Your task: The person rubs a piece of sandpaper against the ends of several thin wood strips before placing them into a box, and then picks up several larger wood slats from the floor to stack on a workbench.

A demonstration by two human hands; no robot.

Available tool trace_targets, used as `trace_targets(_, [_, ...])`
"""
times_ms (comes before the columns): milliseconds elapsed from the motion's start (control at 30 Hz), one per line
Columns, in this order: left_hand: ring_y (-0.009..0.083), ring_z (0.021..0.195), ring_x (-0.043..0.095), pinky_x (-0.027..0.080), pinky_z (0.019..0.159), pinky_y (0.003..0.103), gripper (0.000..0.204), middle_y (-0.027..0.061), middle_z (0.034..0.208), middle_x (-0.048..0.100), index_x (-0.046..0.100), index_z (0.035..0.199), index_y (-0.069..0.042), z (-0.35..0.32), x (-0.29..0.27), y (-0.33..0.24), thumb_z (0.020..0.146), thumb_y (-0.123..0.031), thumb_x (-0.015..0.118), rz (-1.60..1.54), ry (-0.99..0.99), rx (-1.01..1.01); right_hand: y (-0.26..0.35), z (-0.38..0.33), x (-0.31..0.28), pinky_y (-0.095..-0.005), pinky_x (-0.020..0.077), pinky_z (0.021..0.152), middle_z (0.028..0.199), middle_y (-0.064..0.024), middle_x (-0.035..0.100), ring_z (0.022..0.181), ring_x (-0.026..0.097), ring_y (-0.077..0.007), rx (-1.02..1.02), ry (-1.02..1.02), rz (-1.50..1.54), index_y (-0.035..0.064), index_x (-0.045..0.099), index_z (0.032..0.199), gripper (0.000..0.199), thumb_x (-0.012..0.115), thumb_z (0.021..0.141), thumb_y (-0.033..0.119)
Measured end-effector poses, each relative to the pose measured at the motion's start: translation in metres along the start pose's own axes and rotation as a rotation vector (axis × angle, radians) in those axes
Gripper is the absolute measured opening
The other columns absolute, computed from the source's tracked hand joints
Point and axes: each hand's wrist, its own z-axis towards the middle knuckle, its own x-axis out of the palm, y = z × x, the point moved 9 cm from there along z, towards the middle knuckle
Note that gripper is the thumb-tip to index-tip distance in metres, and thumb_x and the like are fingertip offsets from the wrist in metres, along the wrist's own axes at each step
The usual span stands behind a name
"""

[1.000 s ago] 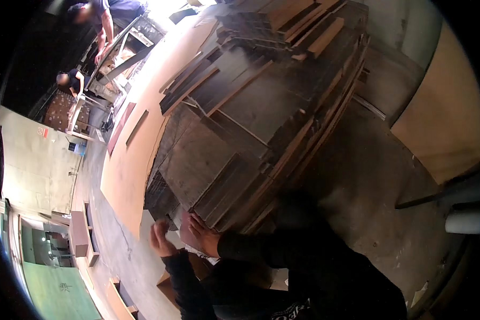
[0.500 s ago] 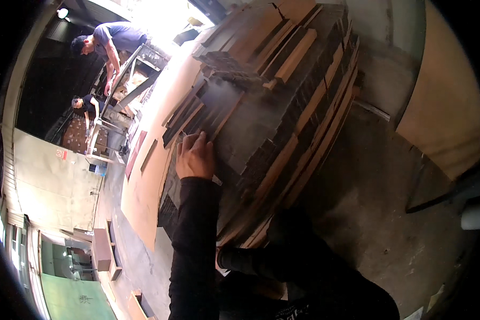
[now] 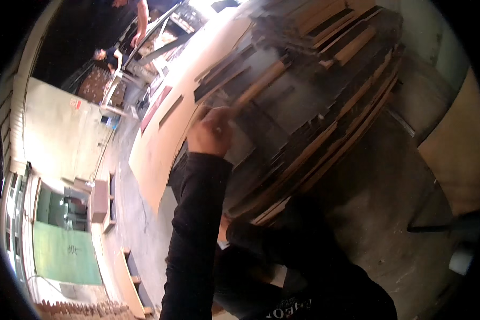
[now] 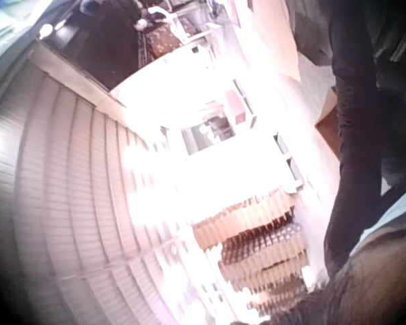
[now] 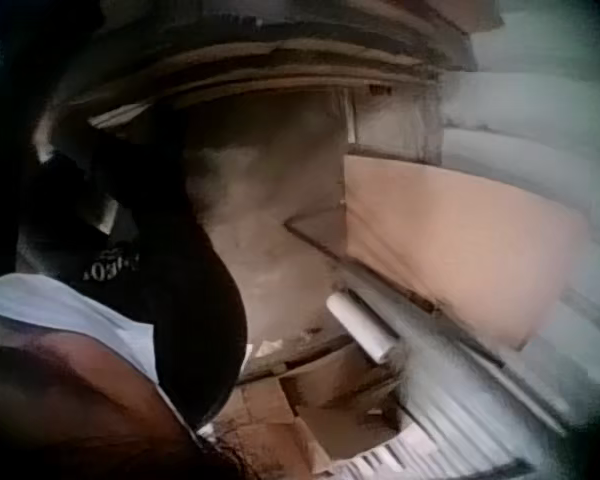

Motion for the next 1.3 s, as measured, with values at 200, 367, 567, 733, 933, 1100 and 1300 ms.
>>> trace_targets(200, [0.0098, 0.065, 0.051, 0.043, 0.059, 0.023, 0.013, 0.005, 0.075, 0.057, 0.056, 0.085, 0.0, -0.193, -0.052, 0.126, 0.072, -0.001, 0.055, -0.635, -0.261, -0.625, -0.022, 0.005, 0.007, -0.0455, 0.0191, 0.101, 0.128, -0.0241, 0.031, 0.123, 0.024, -0.0373, 0.038, -0.093, 0.024, -0.0057, 0.042, 0.116, 0.05, 0.051, 0.074, 0.02])
trace_targets(367, [0.0094, 0.073, 0.052, 0.044, 0.066, 0.024, 0.021, 0.0046, 0.081, 0.057, 0.053, 0.094, 0.001, -0.377, -0.044, 0.155, 0.075, -0.007, 0.058, -0.737, -0.228, -1.109, 0.013, 0.006, -0.014, -0.0438, 0.015, 0.103, 0.13, -0.0238, 0.029, 0.125, 0.021, -0.036, -0.076, 0.068, -0.246, -0.005, 0.042, 0.116, 0.048, 0.049, 0.075, 0.019])
trace_targets(567, [0.0144, 0.08, 0.054, 0.044, 0.071, 0.026, 0.035, 0.008, 0.089, 0.058, 0.046, 0.11, 0.002, -0.373, -0.018, 0.146, 0.076, -0.004, 0.052, -0.646, -0.071, -0.983, 0.013, 0.01, -0.031, -0.0395, 0.0114, 0.105, 0.135, -0.0204, 0.025, 0.128, 0.017, -0.0308, -0.046, 0.158, -0.27, -0.0044, 0.035, 0.123, 0.055, 0.048, 0.077, 0.021])
trace_targets(733, [0.0341, 0.086, 0.057, 0.046, 0.068, 0.039, 0.042, 0.0209, 0.1, 0.057, 0.039, 0.122, -0.014, -0.346, -0.003, 0.14, 0.081, -0.016, 0.049, -0.059, 0.261, -1.167, 0.001, 0.006, -0.023, -0.0423, 0.0122, 0.105, 0.135, -0.0218, 0.024, 0.128, 0.015, -0.0339, -0.066, 0.127, -0.25, -0.0053, 0.036, 0.122, 0.053, 0.048, 0.077, 0.021])
trace_targets(933, [0.0305, 0.086, 0.059, 0.046, 0.068, 0.033, 0.052, 0.0195, 0.1, 0.058, 0.027, 0.132, -0.007, -0.392, -0.001, 0.115, 0.086, -0.022, 0.047, -0.359, -0.058, -1.018, 0.012, 0.009, -0.03, -0.0448, 0.0127, 0.104, 0.135, -0.0228, 0.023, 0.128, 0.015, -0.0361, -0.063, 0.149, -0.253, -0.0055, 0.038, 0.12, 0.052, 0.049, 0.076, 0.021])
trace_targets(1100, [0.0214, 0.08, 0.06, 0.045, 0.067, 0.029, 0.051, 0.0178, 0.094, 0.059, 0.028, 0.132, -0.009, -0.391, 0.007, 0.107, 0.085, -0.012, 0.048, -0.411, -0.081, -1.136, 0.013, 0.006, -0.03, -0.0441, 0.0126, 0.104, 0.134, -0.0222, 0.023, 0.127, 0.015, -0.0359, -0.084, 0.139, -0.251, -0.0041, 0.039, 0.12, 0.05, 0.05, 0.077, 0.02])
trace_targets(1300, [0.0246, 0.089, 0.06, 0.046, 0.073, 0.031, 0.044, 0.0185, 0.105, 0.057, 0.034, 0.129, -0.01, -0.367, -0.027, 0.088, 0.086, -0.012, 0.044, -0.221, 0.155, -0.92, 0.012, 0.006, -0.03, -0.044, 0.0128, 0.104, 0.134, -0.0216, 0.023, 0.127, 0.015, -0.0356, -0.079, 0.155, -0.235, -0.0037, 0.039, 0.12, 0.049, 0.049, 0.078, 0.02])
